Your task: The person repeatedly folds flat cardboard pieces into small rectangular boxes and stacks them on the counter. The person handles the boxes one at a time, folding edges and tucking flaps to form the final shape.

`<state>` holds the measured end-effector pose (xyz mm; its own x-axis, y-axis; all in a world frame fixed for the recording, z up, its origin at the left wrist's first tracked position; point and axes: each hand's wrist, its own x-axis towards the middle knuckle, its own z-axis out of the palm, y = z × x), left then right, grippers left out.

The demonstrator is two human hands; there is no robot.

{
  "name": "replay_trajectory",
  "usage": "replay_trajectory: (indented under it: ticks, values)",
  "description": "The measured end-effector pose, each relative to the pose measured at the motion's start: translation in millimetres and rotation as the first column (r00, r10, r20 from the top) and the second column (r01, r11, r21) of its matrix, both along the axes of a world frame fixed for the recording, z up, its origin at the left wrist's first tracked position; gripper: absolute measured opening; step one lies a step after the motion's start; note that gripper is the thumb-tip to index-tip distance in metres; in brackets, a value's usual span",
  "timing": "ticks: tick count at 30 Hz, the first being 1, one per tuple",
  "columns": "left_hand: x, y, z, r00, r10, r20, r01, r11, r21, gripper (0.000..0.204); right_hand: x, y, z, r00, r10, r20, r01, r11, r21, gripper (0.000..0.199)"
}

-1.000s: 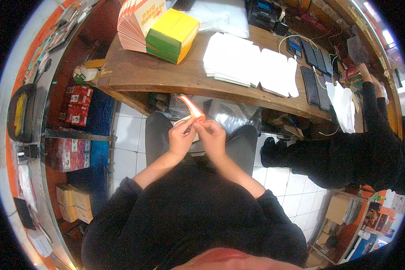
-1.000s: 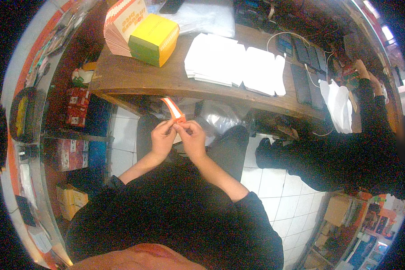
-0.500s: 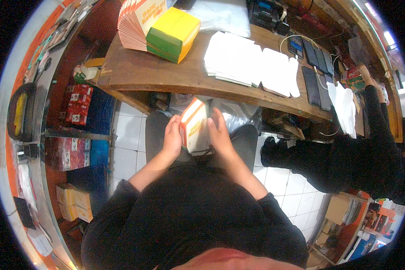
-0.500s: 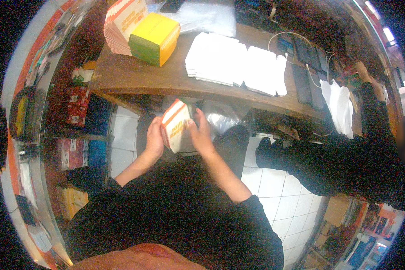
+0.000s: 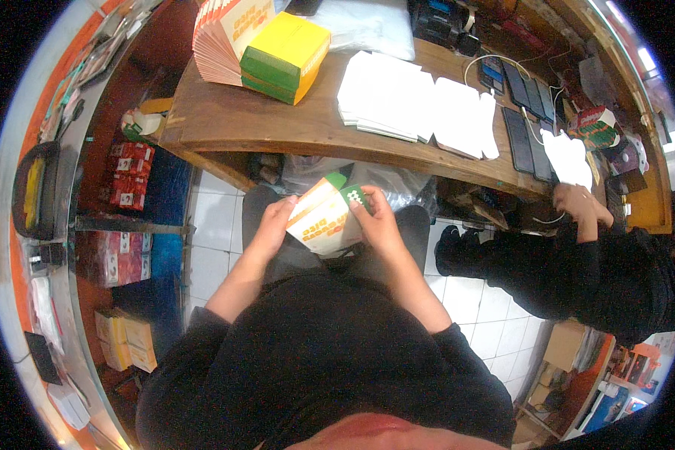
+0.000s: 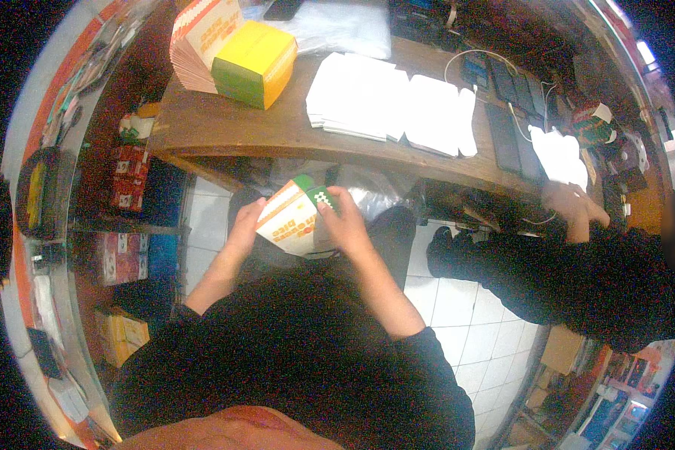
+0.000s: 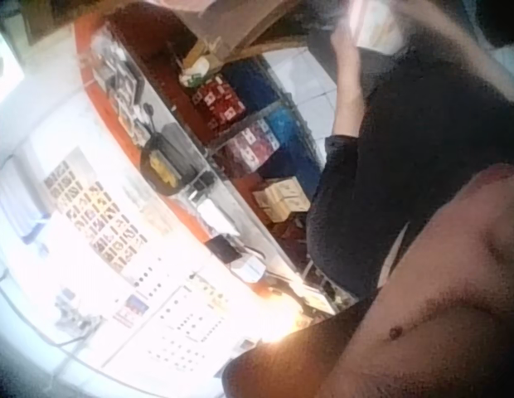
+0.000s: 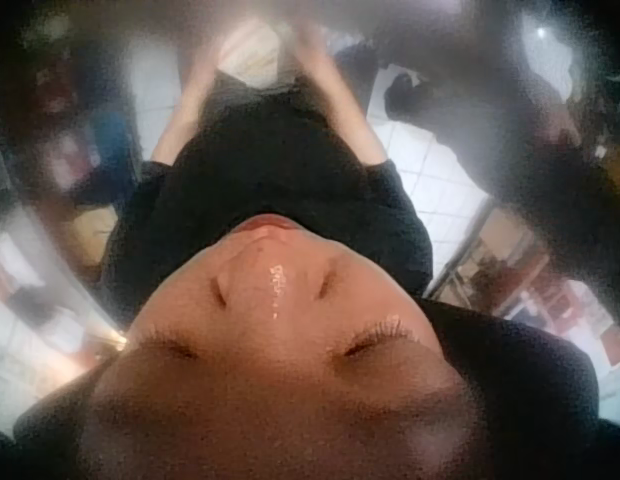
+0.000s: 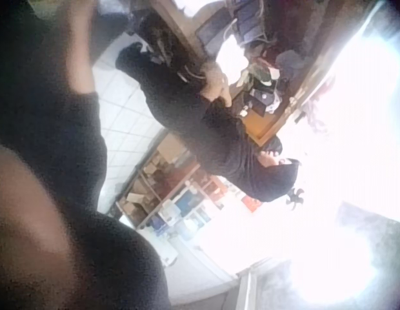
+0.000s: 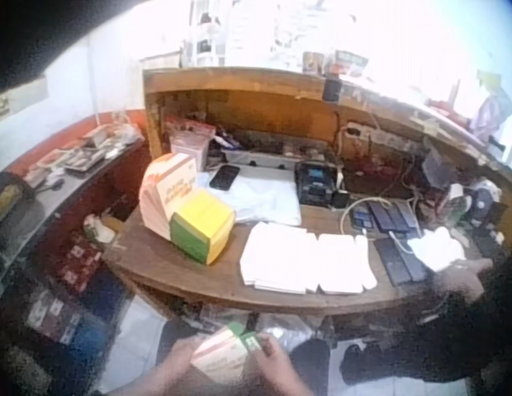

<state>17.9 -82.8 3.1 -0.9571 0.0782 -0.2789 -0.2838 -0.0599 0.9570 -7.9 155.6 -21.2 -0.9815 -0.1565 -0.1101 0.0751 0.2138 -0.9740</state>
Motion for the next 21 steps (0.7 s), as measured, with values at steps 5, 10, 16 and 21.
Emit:
replay_trajectory:
  ticks: [5,10,16,21]
  values:
    - [-7,0,30,0.939,-0.287,0.191,0.338,0.874,-0.35,0.035,6,5,32,0.977,0.149,-0.152,-0.114,0.97,0.217,0.029]
    - [6,27,28,0.99,-0.099,0.098,0.083,0.983,0.162,0.022,14,-8,58,0.963,0.116,-0.245,-0.037,0.952,0.304,0.022]
    - [9,30,14,0.997,-0.043,0.063,0.035,0.991,0.13,0.015,19,-12,66,0.937,0.147,-0.317,0.006,0.901,0.433,0.018]
    - [10,38,24,0.996,-0.046,0.082,0.036,0.991,0.126,0.012,25,-19,62,0.883,0.14,-0.449,0.086,0.89,0.448,0.012]
